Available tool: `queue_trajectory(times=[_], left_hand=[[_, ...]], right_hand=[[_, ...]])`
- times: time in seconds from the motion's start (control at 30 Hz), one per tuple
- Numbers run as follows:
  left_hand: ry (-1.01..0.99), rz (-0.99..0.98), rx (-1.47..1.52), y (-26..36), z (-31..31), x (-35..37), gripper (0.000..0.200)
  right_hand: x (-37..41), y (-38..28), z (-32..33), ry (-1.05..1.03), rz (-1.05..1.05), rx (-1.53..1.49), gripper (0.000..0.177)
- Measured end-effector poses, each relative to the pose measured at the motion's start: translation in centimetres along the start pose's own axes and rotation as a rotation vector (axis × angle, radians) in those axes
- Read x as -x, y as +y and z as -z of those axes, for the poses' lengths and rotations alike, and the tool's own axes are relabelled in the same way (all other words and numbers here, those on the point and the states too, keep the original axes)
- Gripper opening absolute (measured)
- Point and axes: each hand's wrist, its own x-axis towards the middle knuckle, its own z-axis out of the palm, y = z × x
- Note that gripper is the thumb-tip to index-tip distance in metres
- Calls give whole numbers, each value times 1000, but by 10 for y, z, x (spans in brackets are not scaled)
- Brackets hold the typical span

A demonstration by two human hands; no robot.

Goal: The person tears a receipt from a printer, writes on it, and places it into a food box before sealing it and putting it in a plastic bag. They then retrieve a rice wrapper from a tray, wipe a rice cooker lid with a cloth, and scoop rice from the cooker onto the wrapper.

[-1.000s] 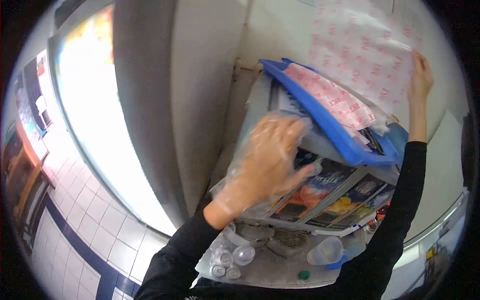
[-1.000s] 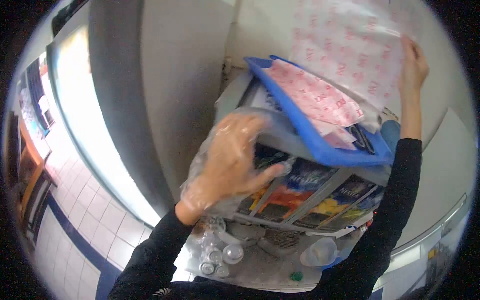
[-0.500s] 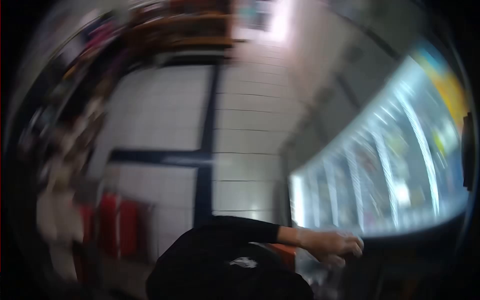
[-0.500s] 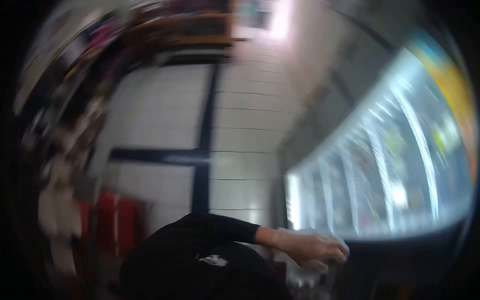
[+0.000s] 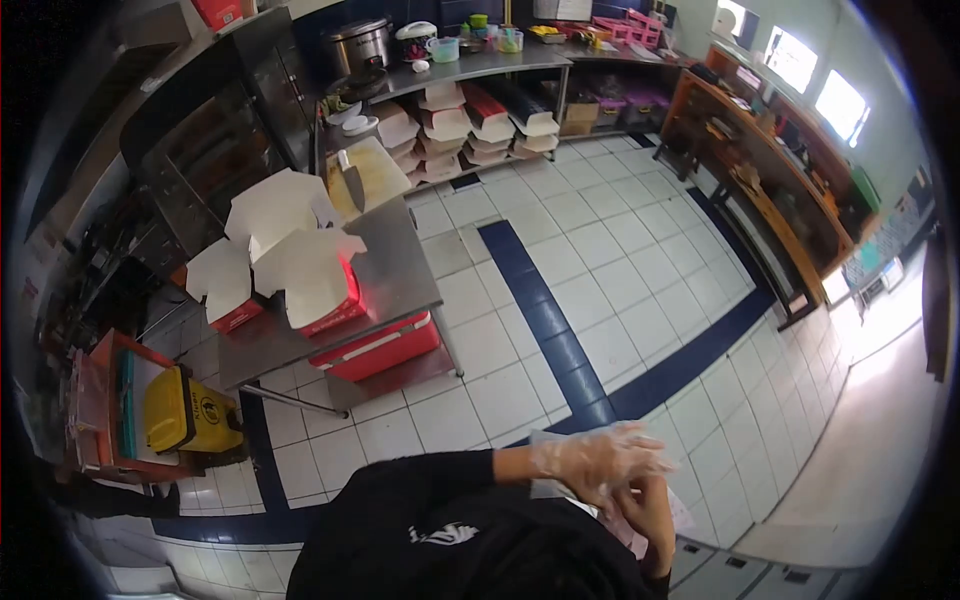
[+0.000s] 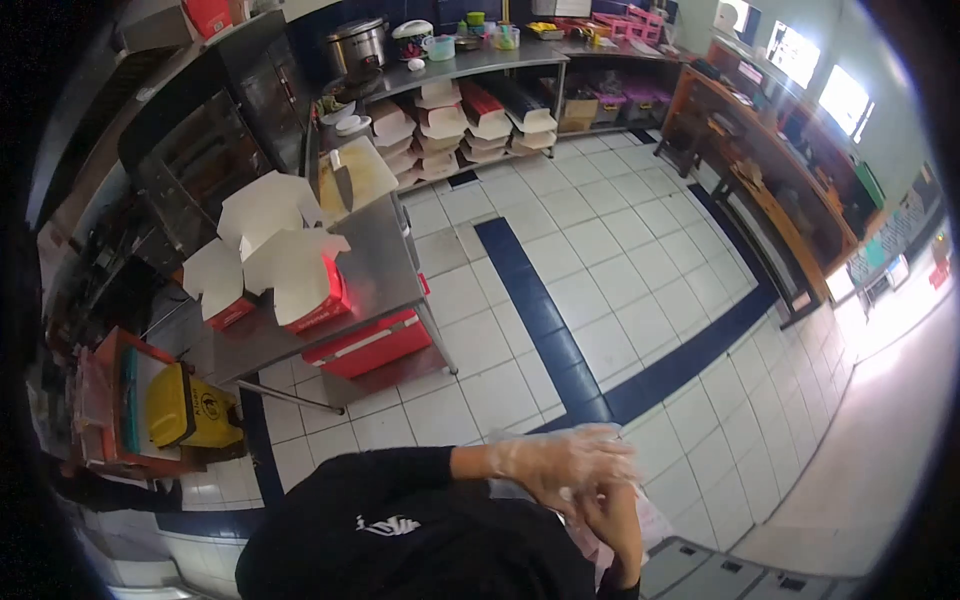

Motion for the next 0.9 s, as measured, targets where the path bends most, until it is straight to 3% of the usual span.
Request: queue_trajectory(times=[0.07,0.17,0.23,0.33,0.43,0.57,0.67,0.8,0.83,0.9], left_hand=[[136,79,-42,-48,12,17,79],[273,268,-57,-99,48,23,72],[373,334,-97,-139,73,18,68],[402,555,124,-221,88,22,57],[347,724,-124,-296,160,-2,37],[507,708,-148,-340,243,-35,21],[656,851,-205,-372,284,-44,22],[1100,805,-147,-448,316,-14,29],[1155,792,-297,-468,329,-10,34],[1261,787,-329,-511,358,7,35]], right_hand=[[-65,-42,6,-89,98,-122,20],[-166,-45,21,-362,258,-3,20],[-228,-46,28,-404,277,32,23],[-316,-48,53,-429,403,126,22],[-423,-74,112,-515,401,249,16],[-523,-97,140,-488,522,230,14],[-584,-128,141,-413,628,230,14],[-671,-137,128,-367,662,241,17],[-696,-133,126,-344,657,234,18],[-743,-135,120,-285,640,196,19]])
